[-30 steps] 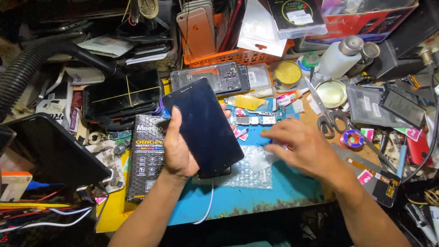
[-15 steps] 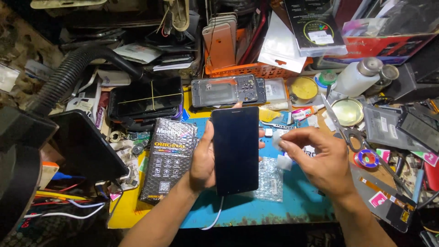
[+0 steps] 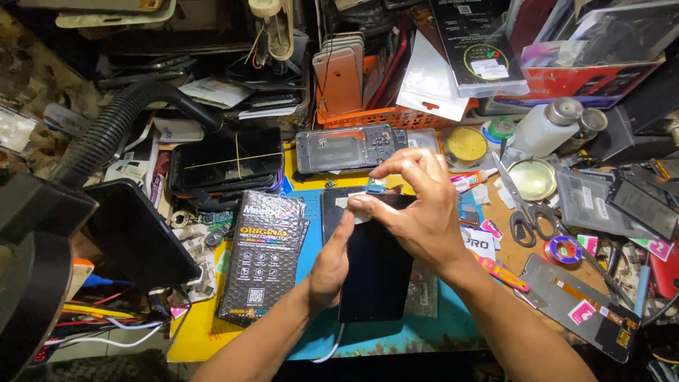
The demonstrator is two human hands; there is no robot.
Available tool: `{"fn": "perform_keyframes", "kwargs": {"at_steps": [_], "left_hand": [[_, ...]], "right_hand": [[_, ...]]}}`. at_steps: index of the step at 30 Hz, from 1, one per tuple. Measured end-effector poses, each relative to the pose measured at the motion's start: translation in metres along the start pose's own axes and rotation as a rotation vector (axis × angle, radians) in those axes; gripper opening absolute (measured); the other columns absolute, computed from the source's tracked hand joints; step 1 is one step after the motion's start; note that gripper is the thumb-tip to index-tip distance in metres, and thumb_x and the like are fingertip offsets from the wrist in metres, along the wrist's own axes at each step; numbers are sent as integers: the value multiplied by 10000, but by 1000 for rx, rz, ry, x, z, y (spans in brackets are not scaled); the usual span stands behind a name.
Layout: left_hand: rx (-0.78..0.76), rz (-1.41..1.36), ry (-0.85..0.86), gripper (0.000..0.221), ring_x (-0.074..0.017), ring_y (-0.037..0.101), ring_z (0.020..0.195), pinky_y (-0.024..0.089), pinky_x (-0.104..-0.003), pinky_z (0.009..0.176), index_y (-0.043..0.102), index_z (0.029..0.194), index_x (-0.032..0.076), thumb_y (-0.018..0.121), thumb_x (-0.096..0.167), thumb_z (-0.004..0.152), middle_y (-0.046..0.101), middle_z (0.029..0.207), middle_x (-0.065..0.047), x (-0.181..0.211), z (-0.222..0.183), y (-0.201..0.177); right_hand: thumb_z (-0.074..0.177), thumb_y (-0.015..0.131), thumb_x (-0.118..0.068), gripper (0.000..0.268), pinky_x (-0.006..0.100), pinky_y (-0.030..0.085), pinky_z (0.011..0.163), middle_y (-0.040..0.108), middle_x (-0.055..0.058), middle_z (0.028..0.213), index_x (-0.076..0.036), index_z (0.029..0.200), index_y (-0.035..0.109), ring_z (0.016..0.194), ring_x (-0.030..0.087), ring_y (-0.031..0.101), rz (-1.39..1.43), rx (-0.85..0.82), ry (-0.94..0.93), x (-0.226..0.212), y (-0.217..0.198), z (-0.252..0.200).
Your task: Repairing a mobile phone by cleaning the screen and inspecting internal components like the motherboard and frame.
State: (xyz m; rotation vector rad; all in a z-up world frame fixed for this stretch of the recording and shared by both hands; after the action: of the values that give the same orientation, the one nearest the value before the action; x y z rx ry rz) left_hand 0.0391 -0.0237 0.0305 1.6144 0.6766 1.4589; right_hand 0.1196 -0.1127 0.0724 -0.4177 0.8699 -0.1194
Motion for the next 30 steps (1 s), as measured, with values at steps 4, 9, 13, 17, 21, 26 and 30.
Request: {"fn": "perform_keyframes", "kwargs": {"at_steps": [4, 9, 13, 17, 21, 26, 30], "left_hand": [[60, -10, 29, 548, -370, 618, 1264, 508, -593, 1074, 518, 1425, 23, 358, 427, 1091, 593, 1421, -280, -3, 3, -36], [74, -45, -5, 656, -408, 623, 1251, 505, -591, 1050, 599, 1333, -1, 354, 556, 1089, 630, 1353, -290, -6, -5, -27], [75, 17, -18, 662, -452, 620, 1229, 525, -651, 977, 549, 1362, -23, 372, 548, 1078, 627, 1289, -327, -11, -2, -20], [40, -3, 49, 580, -365, 648, 1225, 512, -592, 1077, 558, 1333, 8, 361, 490, 1077, 644, 1328, -267, -19, 8, -47], [156, 81, 100, 523, -245, 700, 1036, 602, -450, 947, 576, 1391, 24, 387, 407, 1088, 697, 1277, -213, 7, 4, -33], [134, -27, -110, 807, -371, 586, 1262, 507, -487, 1040, 410, 1568, 102, 363, 635, 963, 542, 1493, -211, -10, 8, -30], [590, 314, 284, 638, -232, 527, 1432, 377, -367, 1227, 500, 1495, 57, 475, 404, 960, 542, 1563, -119, 13, 4, -63]], "right_hand": [[801, 924, -235, 261, 409, 482, 967, 628, 99, 1008, -130, 983, 770, 1046, 300, 651, -24, 14, -35, 7, -14, -3], [825, 903, -231, 285, 440, 498, 991, 673, 121, 1088, -137, 1063, 778, 1084, 313, 695, -87, 25, 151, 29, -41, -13], [795, 927, -301, 356, 404, 494, 993, 663, 82, 1098, -169, 1082, 764, 1103, 279, 673, -108, 33, 23, 15, -24, -8], [755, 924, -417, 536, 465, 462, 999, 642, 100, 1182, -176, 1193, 728, 1139, 329, 629, -153, 13, -89, -4, -3, -10], [714, 930, -413, 679, 557, 428, 1026, 622, 184, 1288, -142, 1290, 694, 1183, 437, 587, -160, -16, -46, 15, -13, -13], [734, 786, -648, 839, 548, 377, 1090, 479, 140, 1508, -202, 1414, 578, 1347, 403, 435, -417, -37, -95, 2, -2, -24], [645, 724, -857, 1061, 712, 290, 1126, 362, 125, 1638, -306, 1521, 489, 1487, 517, 283, -532, -190, -154, 2, 11, -26]]}}
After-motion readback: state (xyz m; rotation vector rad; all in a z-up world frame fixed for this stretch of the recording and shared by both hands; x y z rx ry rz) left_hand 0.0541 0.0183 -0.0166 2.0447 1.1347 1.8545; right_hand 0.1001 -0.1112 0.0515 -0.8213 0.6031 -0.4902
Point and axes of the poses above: each hand's wrist, its own z-axis towards the middle knuckle, its own y-axis out of the palm, x = y × z, the point moved 6 cm from there along z, towards the middle knuckle
